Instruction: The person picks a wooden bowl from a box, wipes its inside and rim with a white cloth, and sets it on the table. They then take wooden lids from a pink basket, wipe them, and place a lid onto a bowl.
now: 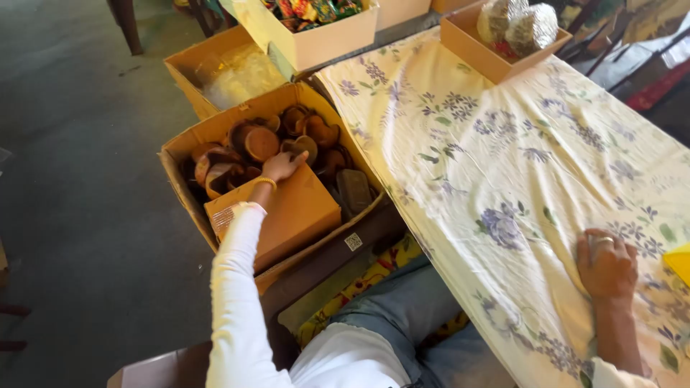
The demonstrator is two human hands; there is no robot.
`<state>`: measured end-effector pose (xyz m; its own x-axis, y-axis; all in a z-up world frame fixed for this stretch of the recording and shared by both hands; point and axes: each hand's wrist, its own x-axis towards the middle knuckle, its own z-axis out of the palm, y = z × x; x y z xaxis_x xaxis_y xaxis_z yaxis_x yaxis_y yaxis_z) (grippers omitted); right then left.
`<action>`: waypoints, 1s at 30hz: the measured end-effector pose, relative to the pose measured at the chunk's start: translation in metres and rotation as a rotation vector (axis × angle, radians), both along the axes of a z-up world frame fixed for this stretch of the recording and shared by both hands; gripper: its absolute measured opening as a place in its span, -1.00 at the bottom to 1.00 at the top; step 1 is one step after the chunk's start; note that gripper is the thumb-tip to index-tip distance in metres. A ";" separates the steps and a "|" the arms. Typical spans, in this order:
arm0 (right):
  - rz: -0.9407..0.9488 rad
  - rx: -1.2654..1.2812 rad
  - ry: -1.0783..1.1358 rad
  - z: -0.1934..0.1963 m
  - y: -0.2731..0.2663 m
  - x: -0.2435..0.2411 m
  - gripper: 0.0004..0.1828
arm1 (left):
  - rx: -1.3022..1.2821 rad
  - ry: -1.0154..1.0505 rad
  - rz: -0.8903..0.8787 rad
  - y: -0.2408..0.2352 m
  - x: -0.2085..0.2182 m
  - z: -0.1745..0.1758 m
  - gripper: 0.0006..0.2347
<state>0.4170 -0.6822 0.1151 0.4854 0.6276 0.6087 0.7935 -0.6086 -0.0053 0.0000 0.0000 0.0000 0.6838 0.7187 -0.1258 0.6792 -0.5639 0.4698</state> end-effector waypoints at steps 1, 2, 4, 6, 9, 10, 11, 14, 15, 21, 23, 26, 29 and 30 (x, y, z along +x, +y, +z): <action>0.011 0.002 -0.008 0.003 -0.002 0.000 -0.74 | 0.002 -0.008 0.011 -0.008 -0.001 0.001 -0.30; 0.000 -0.026 0.009 0.005 -0.004 0.000 -0.74 | 0.089 -0.204 0.199 -0.016 -0.001 0.003 -0.39; -0.005 -0.046 0.022 0.008 -0.005 -0.001 -0.73 | 0.186 -0.404 0.394 -0.021 -0.002 0.009 -0.47; -0.057 -0.066 0.076 0.011 -0.009 -0.002 -0.68 | 0.114 -0.678 0.502 -0.024 -0.004 0.008 -0.65; -0.077 -0.111 0.081 0.001 -0.015 0.009 -0.66 | 0.173 -0.538 0.543 -0.018 -0.007 -0.002 -0.70; -0.073 -0.104 0.078 0.004 -0.013 0.007 -0.66 | 0.180 -0.544 0.546 -0.014 -0.006 -0.005 -0.70; -0.059 -0.094 0.081 0.006 -0.013 0.003 -0.65 | 0.235 -0.552 0.540 -0.012 -0.005 -0.009 -0.70; 0.005 -0.066 0.067 -0.014 -0.021 0.021 -0.68 | 0.333 -0.593 0.546 -0.007 -0.009 -0.014 -0.71; 0.050 -0.046 0.041 -0.024 -0.026 0.032 -0.70 | 0.375 -0.634 0.556 -0.005 -0.008 -0.011 -0.73; -0.103 -0.099 0.017 0.002 -0.009 -0.003 -0.70 | 0.427 -0.070 0.281 0.025 0.020 0.026 -0.62; -0.110 -0.100 0.012 -0.001 -0.009 -0.003 -0.71 | 0.284 -0.028 0.303 0.010 0.048 0.051 -0.54; -0.101 -0.099 0.015 0.001 -0.007 -0.002 -0.70 | 0.231 0.119 0.301 0.006 0.088 0.030 -0.57; -0.080 -0.086 0.031 0.001 -0.009 0.000 -0.68 | 0.404 0.144 0.289 0.036 0.126 -0.048 -0.78; -0.066 -0.076 0.030 0.000 -0.010 0.000 -0.68 | 0.485 0.058 0.312 0.051 0.138 -0.077 -0.85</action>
